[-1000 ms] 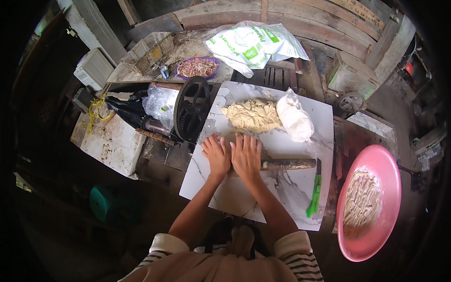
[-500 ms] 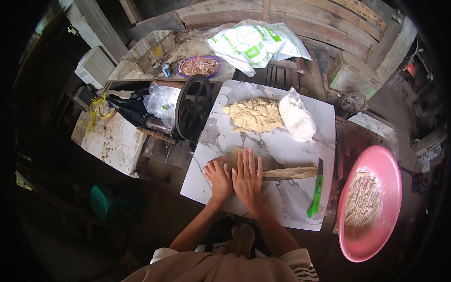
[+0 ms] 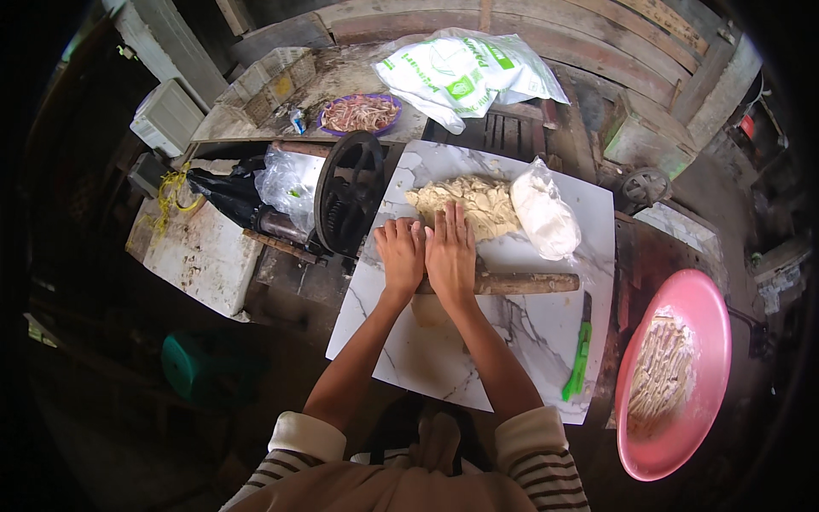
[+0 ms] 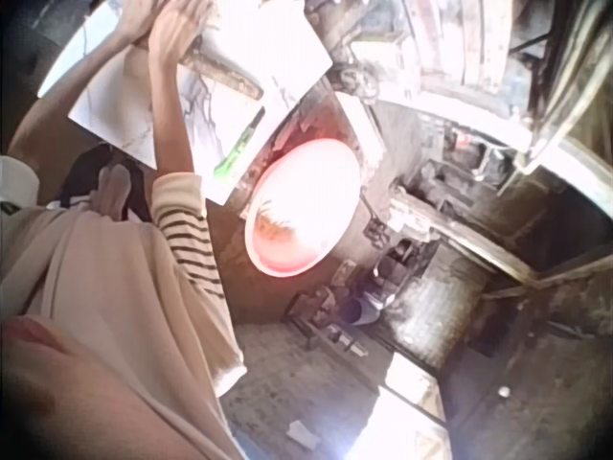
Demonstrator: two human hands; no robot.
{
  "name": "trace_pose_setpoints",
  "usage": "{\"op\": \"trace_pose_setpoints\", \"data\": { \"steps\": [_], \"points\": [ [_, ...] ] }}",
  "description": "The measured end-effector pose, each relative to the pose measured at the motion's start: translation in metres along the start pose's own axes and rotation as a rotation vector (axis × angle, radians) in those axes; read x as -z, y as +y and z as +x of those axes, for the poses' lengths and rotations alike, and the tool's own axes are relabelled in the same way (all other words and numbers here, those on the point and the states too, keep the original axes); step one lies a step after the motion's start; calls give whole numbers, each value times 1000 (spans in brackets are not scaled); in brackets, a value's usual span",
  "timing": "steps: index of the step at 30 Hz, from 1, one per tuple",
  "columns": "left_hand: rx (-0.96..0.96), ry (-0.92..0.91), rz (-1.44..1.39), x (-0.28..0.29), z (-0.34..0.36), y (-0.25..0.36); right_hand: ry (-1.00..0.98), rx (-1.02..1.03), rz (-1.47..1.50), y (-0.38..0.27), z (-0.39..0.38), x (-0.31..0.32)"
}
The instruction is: The person kneads dough on a white board, rolls it into a log, and cuts it into strips using a green knife. The strips are placed into a pink basin. The person repeats this process multiple times, occasionally adding flour to the dough.
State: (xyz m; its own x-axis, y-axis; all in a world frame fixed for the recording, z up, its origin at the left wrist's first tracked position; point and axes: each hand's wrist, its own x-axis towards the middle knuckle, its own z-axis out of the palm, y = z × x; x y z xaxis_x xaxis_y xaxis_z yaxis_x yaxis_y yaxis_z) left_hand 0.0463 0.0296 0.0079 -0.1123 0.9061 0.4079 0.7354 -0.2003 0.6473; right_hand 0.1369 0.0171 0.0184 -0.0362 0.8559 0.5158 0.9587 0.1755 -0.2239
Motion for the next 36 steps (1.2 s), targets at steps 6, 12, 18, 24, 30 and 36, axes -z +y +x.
{"op": "trace_pose_setpoints", "data": {
  "steps": [6,12,18,24,30,36],
  "points": [
    [-49,-39,-106,12,-44,-4,-60,-37,37,-8,-40,19],
    [28,-108,-81,40,-90,11,-166,67,-55,-11,-92,55],
    [-16,-73,-59,22,-51,11,-96,-11,-127,2,-59,35],
    [-85,-59,-22,0,-3,8,7,-53,-42,13,-23,15],
    [-77,-70,-32,-1,-8,2,66,-101,33,12,-36,15],
    [-15,-187,-166,27,-75,1,82,-45,84,0,-90,47]
  ]
}}
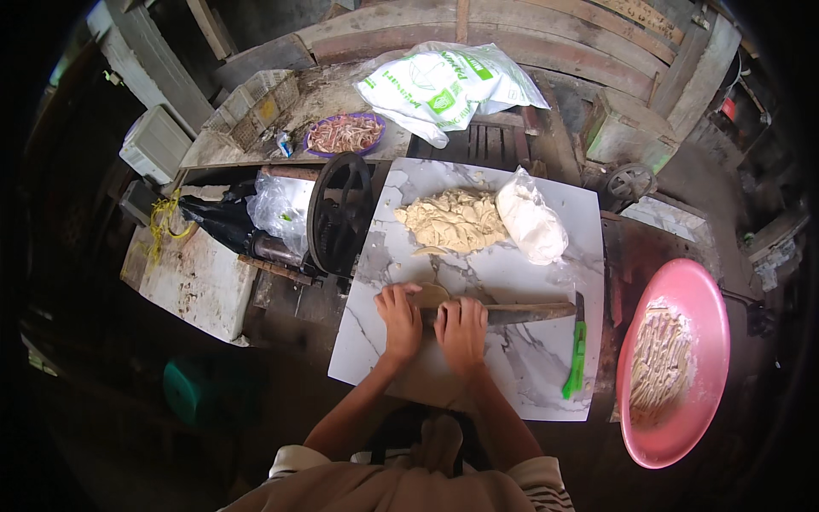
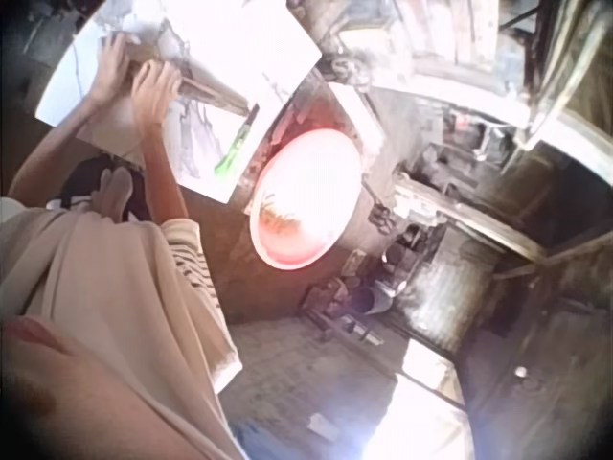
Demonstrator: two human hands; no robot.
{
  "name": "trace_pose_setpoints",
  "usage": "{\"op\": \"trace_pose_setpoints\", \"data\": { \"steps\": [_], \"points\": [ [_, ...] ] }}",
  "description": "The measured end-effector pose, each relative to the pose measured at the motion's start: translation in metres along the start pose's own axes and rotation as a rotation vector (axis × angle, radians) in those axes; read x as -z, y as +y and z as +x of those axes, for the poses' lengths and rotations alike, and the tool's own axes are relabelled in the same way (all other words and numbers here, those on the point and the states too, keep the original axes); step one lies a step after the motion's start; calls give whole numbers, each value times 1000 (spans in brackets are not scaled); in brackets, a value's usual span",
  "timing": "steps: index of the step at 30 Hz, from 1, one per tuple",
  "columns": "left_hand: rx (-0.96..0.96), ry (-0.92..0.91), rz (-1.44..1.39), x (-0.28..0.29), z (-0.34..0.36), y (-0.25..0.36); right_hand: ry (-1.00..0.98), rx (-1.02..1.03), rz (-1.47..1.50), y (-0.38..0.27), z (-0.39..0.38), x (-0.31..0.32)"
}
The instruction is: The person kneads dough on a white board, rolls it into a log, and cuts it into strips using a green knife. The strips are placed into a pink basin. The person repeats this process multiple times, occasionally adding flour to the dough.
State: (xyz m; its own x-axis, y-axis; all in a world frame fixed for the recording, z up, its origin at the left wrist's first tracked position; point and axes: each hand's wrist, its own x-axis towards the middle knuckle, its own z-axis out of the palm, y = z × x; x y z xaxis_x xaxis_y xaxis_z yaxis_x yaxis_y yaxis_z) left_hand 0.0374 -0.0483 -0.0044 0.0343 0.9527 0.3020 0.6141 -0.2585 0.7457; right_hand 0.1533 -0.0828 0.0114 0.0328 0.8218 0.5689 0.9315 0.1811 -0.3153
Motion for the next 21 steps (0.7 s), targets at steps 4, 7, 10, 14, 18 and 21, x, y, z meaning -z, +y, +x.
{"op": "trace_pose_setpoints", "data": {
  "steps": [4,7,10,14,18,21],
  "points": [
    [42,52,28,4,-5,8,-40,-85,-54,8,0,6],
    [68,65,27,-3,19,6,-48,-86,-188,11,20,-4],
    [2,108,88,-10,52,6,-25,-104,-218,21,47,-21],
    [-53,145,146,-20,92,0,9,-121,-221,30,75,-37],
    [-67,133,124,-23,94,-1,-13,-167,-212,33,78,-42],
    [-81,110,51,-17,64,-3,-105,-181,-232,24,51,-30]
  ]
}}
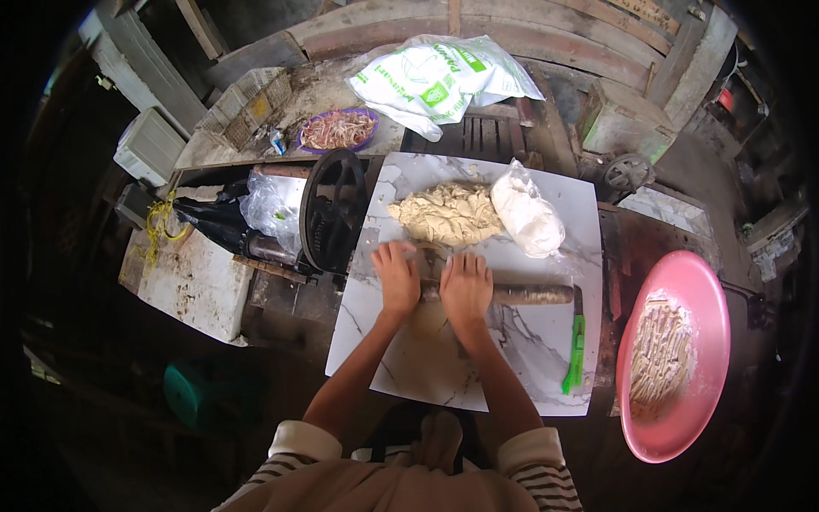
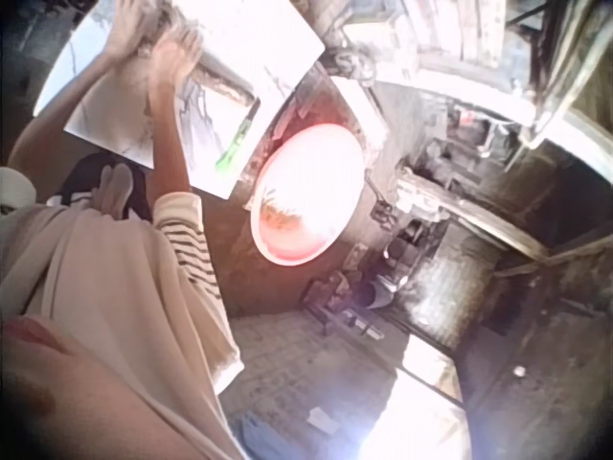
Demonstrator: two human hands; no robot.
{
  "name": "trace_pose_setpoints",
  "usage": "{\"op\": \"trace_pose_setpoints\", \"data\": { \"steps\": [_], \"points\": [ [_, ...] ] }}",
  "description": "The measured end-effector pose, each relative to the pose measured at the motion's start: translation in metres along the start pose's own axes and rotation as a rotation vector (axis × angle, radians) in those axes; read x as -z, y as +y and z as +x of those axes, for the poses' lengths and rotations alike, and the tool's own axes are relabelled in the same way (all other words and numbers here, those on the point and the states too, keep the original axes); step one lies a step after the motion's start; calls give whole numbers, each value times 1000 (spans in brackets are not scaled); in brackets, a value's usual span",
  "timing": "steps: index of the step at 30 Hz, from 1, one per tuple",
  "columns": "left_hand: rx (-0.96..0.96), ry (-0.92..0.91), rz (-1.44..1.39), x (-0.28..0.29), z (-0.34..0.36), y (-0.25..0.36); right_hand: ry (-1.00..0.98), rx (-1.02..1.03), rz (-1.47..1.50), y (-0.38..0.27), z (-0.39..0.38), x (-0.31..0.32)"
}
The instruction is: The person kneads dough on a white board, rolls it into a log, and cuts it into strips using a green knife. The strips are placed into a pink basin. The person repeats this process multiple times, occasionally adding flour to the dough.
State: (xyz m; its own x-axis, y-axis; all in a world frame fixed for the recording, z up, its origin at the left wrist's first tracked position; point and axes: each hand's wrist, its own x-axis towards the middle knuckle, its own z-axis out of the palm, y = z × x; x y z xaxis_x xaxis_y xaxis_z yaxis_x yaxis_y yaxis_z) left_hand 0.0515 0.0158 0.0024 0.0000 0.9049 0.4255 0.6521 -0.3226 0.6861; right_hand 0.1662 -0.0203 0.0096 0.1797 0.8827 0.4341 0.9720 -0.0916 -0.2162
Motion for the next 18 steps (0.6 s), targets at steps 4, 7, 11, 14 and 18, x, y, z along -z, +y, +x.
{"op": "trace_pose_setpoints", "data": {
  "steps": [4,7,11,14,18],
  "points": [
    [87,-77,-61,24,-58,5,8,94,65,-7,-56,31],
    [118,-106,-38,29,-64,8,16,117,84,-8,-61,38],
    [123,-92,24,20,-40,11,-2,73,-21,-11,-32,31],
    [46,-75,80,7,-8,5,18,24,-25,-7,-4,11],
    [13,-25,125,-11,28,-4,58,17,-17,-4,29,-6]
  ]
}}
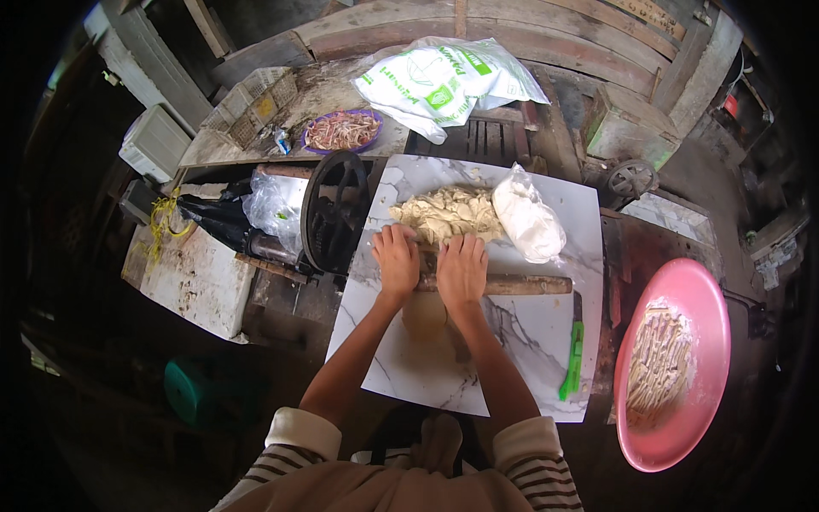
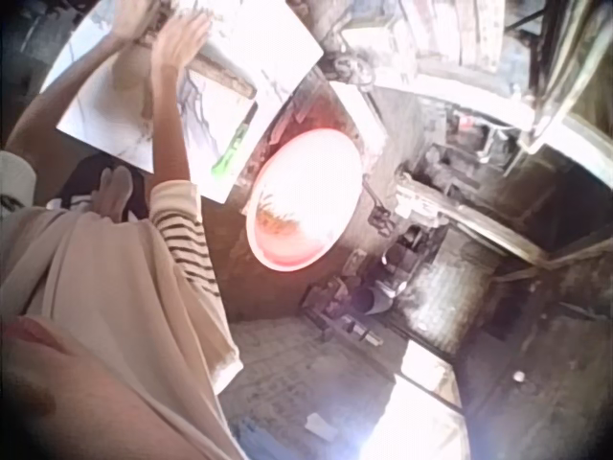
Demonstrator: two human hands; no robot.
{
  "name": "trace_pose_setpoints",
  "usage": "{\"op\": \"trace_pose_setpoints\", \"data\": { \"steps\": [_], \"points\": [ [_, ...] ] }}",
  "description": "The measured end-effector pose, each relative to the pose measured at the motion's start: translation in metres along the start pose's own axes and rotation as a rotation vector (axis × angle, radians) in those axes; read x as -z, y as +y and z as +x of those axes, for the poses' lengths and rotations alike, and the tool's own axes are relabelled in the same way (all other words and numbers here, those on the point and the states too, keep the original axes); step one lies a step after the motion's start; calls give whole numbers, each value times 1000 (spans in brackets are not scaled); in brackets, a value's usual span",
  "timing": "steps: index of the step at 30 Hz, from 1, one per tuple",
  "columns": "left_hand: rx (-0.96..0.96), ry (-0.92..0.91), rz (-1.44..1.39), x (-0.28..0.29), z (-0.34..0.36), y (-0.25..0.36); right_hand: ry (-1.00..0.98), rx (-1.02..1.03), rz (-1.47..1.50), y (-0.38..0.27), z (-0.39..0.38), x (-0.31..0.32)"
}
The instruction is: The person kneads dough on a white board, rolls it into a log, and cuts it into strips using a green knife. The strips are placed into a pink basin. The person repeats this process multiple times, occasionally adding flour to the dough.
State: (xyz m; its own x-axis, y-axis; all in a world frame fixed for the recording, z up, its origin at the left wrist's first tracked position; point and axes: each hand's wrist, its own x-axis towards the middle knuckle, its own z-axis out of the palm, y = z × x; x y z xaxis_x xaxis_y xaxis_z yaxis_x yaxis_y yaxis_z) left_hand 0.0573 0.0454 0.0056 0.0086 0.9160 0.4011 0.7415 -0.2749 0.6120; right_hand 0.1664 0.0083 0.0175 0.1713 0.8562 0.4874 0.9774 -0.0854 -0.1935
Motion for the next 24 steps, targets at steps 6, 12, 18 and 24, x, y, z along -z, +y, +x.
{"op": "trace_pose_setpoints", "data": {
  "steps": [6,12,18,24],
  "points": [
    [-46,0,-114,-1,-15,-7,-194,147,135,8,-19,9],
    [-40,-180,-324,29,-58,-7,-196,504,196,31,-54,46],
    [-63,-203,-416,65,-68,-11,-287,570,365,39,-51,59],
    [-80,-194,-239,95,-107,-8,-460,659,455,31,-59,82]
  ]
}}
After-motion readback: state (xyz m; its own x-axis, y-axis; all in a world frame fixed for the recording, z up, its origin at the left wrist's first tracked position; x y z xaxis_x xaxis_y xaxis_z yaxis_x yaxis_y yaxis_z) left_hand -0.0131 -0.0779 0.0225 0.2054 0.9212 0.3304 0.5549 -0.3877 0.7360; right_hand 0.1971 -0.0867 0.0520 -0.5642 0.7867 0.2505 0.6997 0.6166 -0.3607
